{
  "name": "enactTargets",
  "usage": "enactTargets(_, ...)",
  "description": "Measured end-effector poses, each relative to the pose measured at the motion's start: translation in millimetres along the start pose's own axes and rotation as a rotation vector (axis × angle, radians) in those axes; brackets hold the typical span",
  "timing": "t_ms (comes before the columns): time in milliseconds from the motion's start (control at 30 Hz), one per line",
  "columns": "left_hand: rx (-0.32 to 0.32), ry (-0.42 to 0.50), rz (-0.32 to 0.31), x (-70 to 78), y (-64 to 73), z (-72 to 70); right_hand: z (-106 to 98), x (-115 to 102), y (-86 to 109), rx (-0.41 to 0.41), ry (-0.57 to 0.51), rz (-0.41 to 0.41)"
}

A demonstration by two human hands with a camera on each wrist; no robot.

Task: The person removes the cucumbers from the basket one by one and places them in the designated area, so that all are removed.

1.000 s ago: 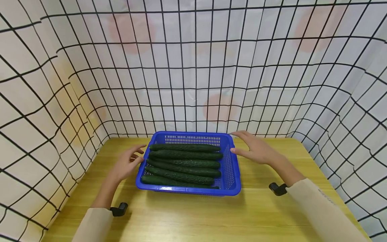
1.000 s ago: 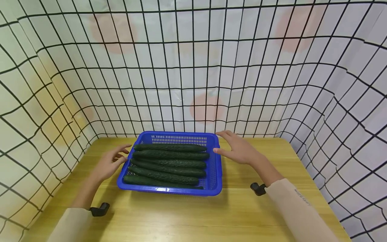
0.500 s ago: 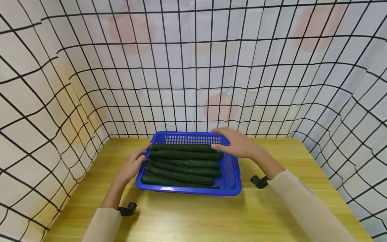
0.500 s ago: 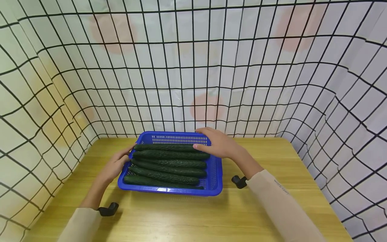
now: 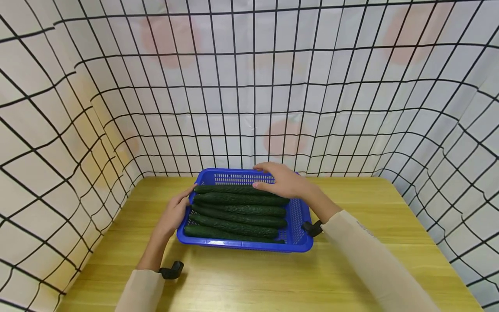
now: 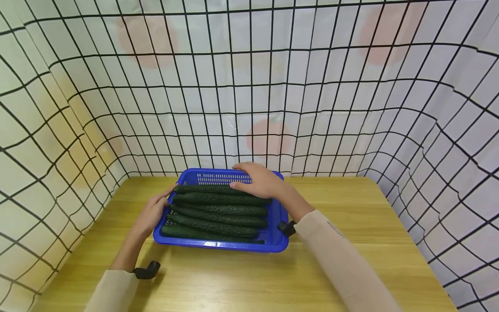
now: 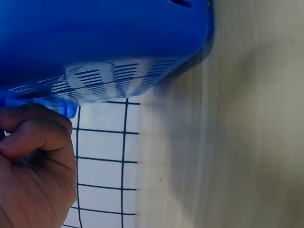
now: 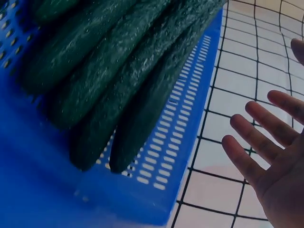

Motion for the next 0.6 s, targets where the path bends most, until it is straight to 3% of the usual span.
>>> enactTargets(300, 0.029, 0.068, -0.017, -2.8, -0.2, 1.4, 20, 3, -22.9, -0.052, -0.011, -0.025)
enactTargets(600, 0.014, 0.177, -0.049, -4.0, 1.4, 6.0, 46, 9, -32.3, -0.166, 0.051, 0.023)
Point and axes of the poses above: each hand's wrist, its own y-axis away from the middle knuckle, its own z-axis out of the palm, x = y × z, the point moved 7 cm from there along -y, towards the middle knuckle, and after that the axes turned 5 degrees about -x, right-handed, at the moved point
